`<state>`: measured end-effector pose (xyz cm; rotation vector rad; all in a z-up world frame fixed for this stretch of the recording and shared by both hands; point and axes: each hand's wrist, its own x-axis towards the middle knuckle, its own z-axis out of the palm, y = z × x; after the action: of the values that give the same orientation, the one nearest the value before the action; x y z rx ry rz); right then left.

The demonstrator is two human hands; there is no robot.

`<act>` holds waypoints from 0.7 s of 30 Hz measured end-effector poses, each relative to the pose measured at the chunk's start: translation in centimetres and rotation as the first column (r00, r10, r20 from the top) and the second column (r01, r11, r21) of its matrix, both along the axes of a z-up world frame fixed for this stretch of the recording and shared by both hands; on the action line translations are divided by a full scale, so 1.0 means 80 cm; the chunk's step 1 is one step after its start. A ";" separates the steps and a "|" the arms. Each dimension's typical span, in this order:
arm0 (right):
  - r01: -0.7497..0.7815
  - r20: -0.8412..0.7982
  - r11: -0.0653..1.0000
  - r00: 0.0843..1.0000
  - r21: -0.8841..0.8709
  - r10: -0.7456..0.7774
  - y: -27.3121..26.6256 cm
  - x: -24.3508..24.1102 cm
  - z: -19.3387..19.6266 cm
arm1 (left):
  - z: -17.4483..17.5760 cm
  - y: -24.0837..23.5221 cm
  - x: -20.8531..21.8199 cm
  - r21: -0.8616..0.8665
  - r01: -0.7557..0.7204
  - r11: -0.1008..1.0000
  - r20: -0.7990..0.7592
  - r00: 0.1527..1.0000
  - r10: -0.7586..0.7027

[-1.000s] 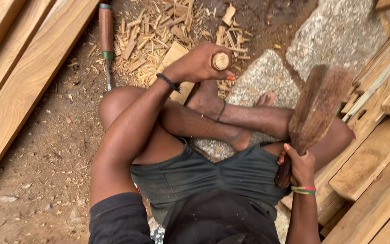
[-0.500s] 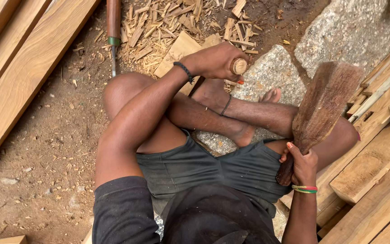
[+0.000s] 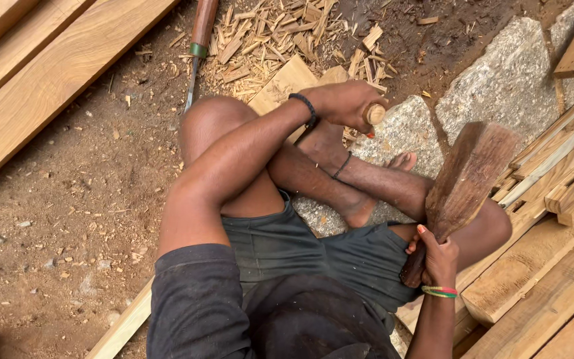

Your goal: The person sits on the ground and carves a small cylindrical wooden piece using a chisel and a wooden mallet. They repeatedly position the chisel and strike it with the mallet to shape the wood, generating wood shavings.

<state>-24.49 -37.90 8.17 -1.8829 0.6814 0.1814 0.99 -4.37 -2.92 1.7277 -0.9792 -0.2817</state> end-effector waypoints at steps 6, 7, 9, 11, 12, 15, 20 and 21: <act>0.016 -0.007 1.000 1.000 -0.003 -0.016 -0.002 -0.001 0.002 | 0.012 0.010 0.001 -0.015 -0.035 0.999 -0.049 0.998 0.034; 0.003 -0.004 1.000 1.000 0.000 -0.003 -0.001 -0.002 0.000 | 0.013 0.013 0.000 0.011 -0.052 0.999 -0.056 0.997 0.052; -0.008 -0.002 1.000 1.000 0.001 0.008 0.000 0.000 0.000 | 0.015 0.008 0.003 0.030 -0.039 0.999 -0.042 0.998 0.040; 0.001 -0.003 1.000 1.000 -0.006 -0.001 0.001 0.000 0.001 | 0.010 0.007 0.003 0.010 -0.022 1.000 -0.040 0.999 0.022; 0.000 -0.012 1.000 1.000 -0.013 0.000 0.002 0.001 0.002 | 0.007 0.007 0.003 -0.021 -0.011 1.000 -0.042 0.999 0.011; 0.003 -0.027 1.000 1.000 -0.029 -0.004 0.005 0.002 0.005 | 0.007 -0.002 0.001 -0.035 0.035 0.999 -0.036 0.999 -0.036; -0.011 -0.026 0.999 1.000 -0.041 0.010 0.008 0.003 0.007 | 0.011 -0.007 0.001 0.048 0.120 0.992 -0.127 0.985 -0.113; -0.004 -0.025 0.999 1.000 -0.032 0.004 0.008 0.002 0.007 | 0.009 -0.003 0.012 -0.048 0.096 0.994 -0.147 0.984 -0.102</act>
<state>-24.32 -37.26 8.74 -1.9159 0.7017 0.1980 1.93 -4.62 -2.23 1.5993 -0.9556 -0.4460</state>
